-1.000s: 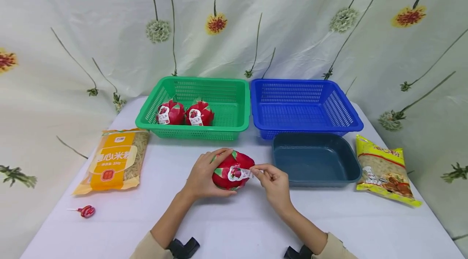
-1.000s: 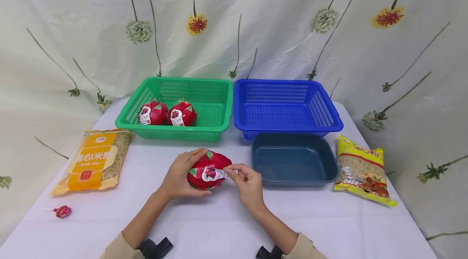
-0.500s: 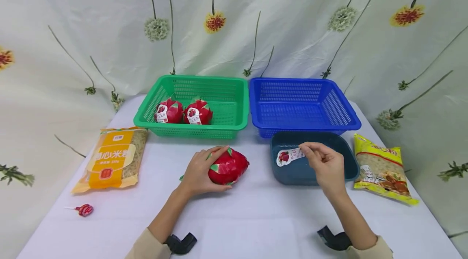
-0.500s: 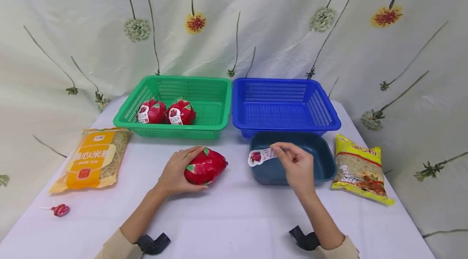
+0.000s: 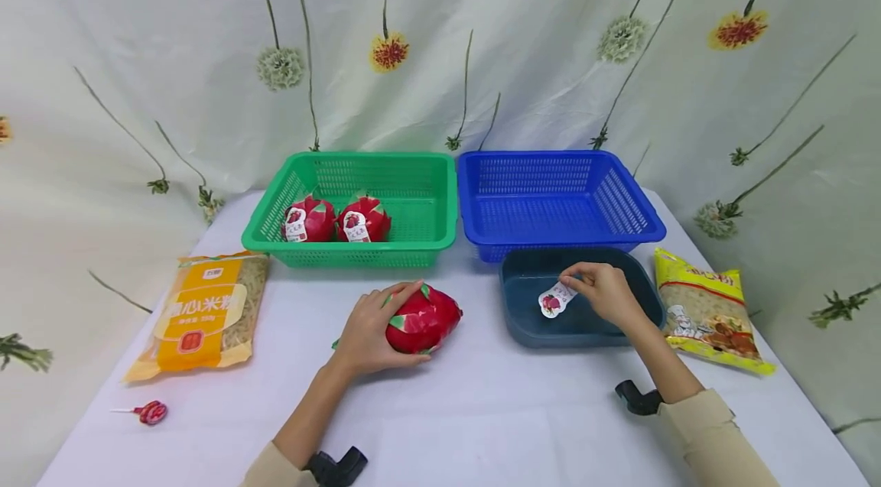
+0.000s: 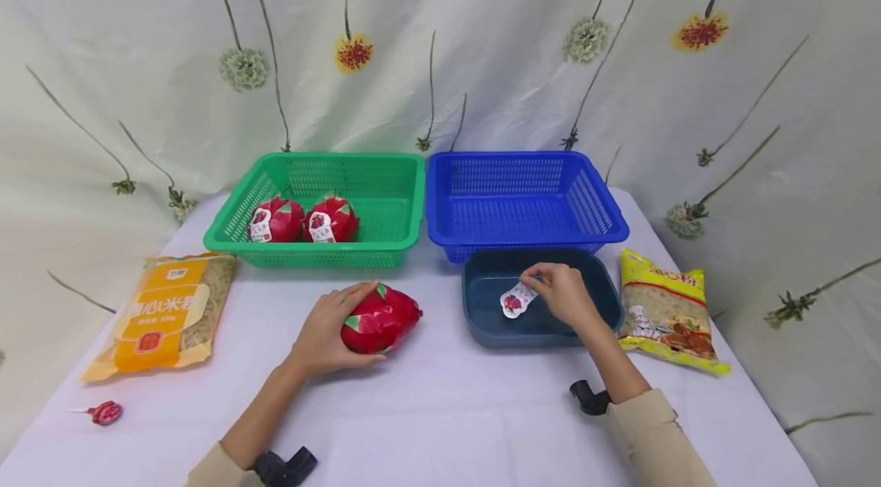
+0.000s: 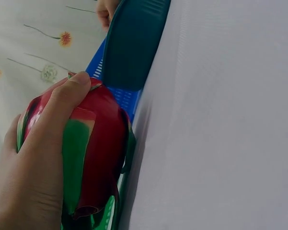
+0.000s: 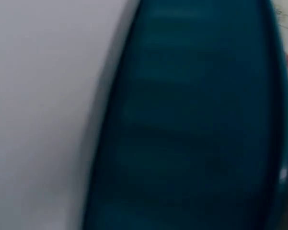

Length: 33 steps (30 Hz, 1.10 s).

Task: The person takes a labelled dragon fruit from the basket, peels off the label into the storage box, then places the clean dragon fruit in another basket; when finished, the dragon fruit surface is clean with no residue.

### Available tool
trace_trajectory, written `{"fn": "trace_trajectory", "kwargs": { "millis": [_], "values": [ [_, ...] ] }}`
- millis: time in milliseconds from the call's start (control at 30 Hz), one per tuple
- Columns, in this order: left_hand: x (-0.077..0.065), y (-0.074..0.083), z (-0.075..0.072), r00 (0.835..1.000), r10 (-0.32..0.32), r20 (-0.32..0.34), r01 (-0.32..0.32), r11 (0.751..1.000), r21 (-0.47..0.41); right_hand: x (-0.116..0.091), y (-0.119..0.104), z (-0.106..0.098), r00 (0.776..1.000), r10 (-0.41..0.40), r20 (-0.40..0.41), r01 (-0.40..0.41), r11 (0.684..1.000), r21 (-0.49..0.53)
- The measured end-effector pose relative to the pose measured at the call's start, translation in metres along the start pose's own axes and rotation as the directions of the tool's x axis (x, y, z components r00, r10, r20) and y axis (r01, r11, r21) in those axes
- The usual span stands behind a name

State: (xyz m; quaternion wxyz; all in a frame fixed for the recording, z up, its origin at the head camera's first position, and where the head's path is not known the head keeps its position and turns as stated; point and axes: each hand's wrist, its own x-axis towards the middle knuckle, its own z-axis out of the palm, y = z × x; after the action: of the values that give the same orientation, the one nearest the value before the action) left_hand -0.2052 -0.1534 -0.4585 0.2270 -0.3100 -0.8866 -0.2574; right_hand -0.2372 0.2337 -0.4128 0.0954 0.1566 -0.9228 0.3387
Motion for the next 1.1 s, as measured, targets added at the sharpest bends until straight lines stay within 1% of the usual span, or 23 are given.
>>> {"fn": "trace_trajectory", "kwargs": {
  "millis": [133,233,333,467,533,733,833,967,1100],
  "values": [
    [-0.002,0.001,0.002,1.000,0.003,0.003,-0.003,1.000,0.004,0.004,0.011,0.004,0.996,-0.023,0.082,0.031,0.995,-0.097],
    [-0.002,0.001,0.001,1.000,-0.001,0.002,0.001,1.000,0.005,0.007,0.017,0.007,0.991,-0.057,0.123,0.072,0.990,-0.123],
    [-0.002,0.001,0.000,1.000,-0.006,0.004,0.006,1.000,0.004,0.009,0.020,0.009,0.987,-0.067,0.144,0.086,0.987,-0.133],
    [-0.002,0.001,0.001,1.000,-0.009,0.008,0.009,1.000,0.008,0.009,0.021,0.011,0.982,-0.020,0.188,0.050,0.987,-0.155],
    [-0.002,0.000,0.001,1.000,-0.009,0.006,0.009,1.000,0.009,0.009,0.022,0.011,0.977,-0.009,0.214,0.048,0.983,-0.178],
    [-0.003,0.000,0.001,1.000,-0.009,0.000,0.009,1.000,0.006,0.008,0.022,0.012,0.960,-0.022,0.278,0.098,0.960,-0.262],
    [-0.003,0.000,0.001,1.000,-0.008,-0.002,0.008,1.000,0.005,0.006,0.022,0.012,0.949,-0.004,0.317,0.099,0.953,-0.286],
    [-0.003,0.001,0.001,1.000,-0.007,-0.008,0.007,1.000,0.005,0.004,0.022,0.010,0.928,0.051,0.369,0.067,0.951,-0.301],
    [-0.002,0.001,0.000,1.000,-0.008,-0.009,0.008,1.000,0.007,0.003,0.022,0.010,0.908,0.101,0.406,0.037,0.948,-0.317]
  ]
}}
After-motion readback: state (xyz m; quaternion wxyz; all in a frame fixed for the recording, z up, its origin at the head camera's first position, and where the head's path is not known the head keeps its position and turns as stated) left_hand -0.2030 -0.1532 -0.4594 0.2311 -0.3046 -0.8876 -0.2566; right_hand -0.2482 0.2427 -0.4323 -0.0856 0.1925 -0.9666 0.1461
